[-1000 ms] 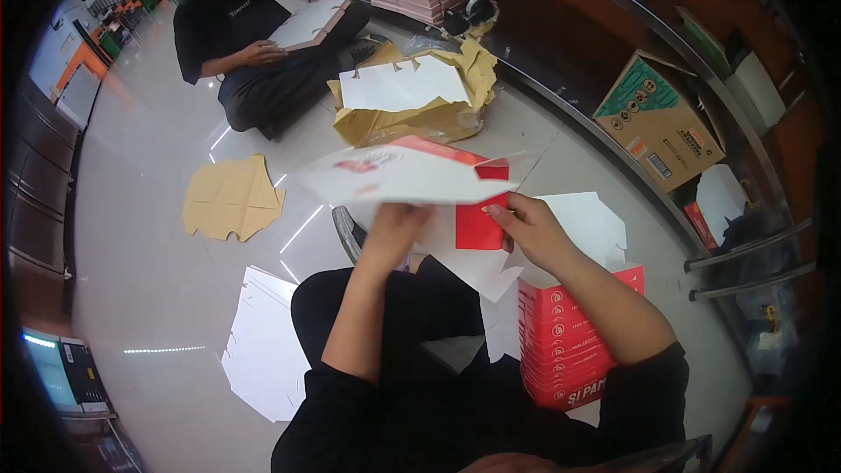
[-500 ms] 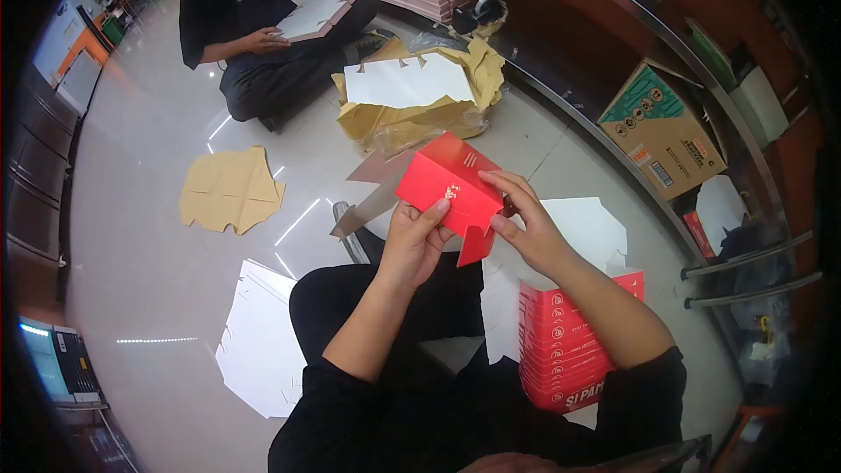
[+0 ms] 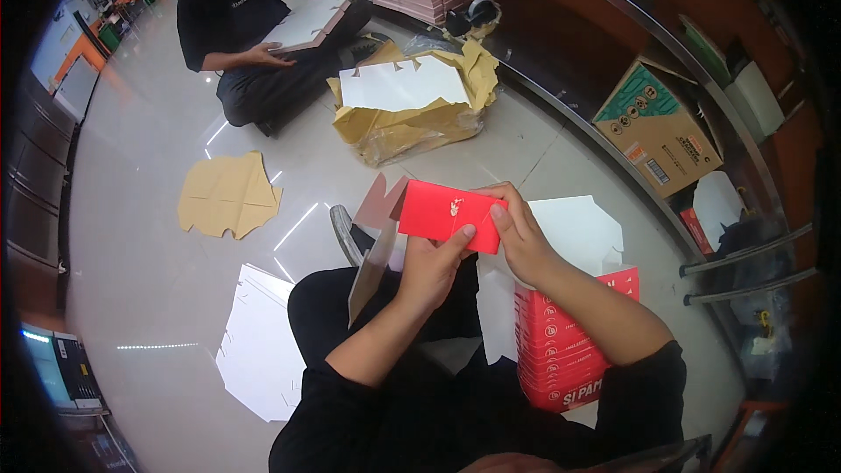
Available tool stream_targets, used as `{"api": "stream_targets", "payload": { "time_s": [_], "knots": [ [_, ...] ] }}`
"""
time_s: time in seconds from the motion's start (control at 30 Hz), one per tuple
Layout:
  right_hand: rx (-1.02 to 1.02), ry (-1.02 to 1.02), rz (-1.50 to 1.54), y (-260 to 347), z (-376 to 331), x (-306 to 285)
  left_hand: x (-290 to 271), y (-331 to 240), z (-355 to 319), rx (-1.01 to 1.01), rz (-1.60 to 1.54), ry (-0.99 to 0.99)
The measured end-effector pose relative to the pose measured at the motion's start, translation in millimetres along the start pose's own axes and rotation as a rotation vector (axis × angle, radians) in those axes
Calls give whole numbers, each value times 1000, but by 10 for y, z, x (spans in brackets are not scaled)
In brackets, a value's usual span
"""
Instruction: The person sits on the floor and assembles red and white cardboard boxes by folding the flat pieces into shape. They handle the boxes one at a time, folding the flaps and stacking the finished units nearby.
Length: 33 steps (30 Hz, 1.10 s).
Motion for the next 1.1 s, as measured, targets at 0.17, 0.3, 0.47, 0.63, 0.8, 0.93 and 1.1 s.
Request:
{"api": "stream_targets", "payload": {
  "time_s": [0.17, 0.3, 0.47, 0.63, 0.8, 0.93, 1.1],
  "knots": [
    [-158, -42, -138, 81, 36, -24, 135, -19, -79, 122, -116, 22],
    [-86, 21, -86, 8, 18, 15, 170, -9, -97, 137, -220, 73],
    [36, 85, 358, -55, 13, 90, 160, 46, -48, 155, -193, 100],
    [-7, 74, 378, -7, 18, 80, 108, 104, -35, 185, -110, 65],
    [-164, -56, 56, 121, 37, -2, 74, -12, -34, 242, -85, 0],
    [-607, 123, -529, 411, 31, -39, 67, -193, -62, 230, -140, 5],
    [-607, 36, -450, 438, 26, -21, -33, -300, -127, 239, -200, 133]
  ]
}}
Point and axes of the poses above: each hand's wrist, its own z-axis towards the middle knuckle, its own x-axis out of the palm, y = z × x, the point moved 3 cm from there along z, towards the middle knuckle, and after that the axes turned 10 degrees about -x, right-handed, at the moved point
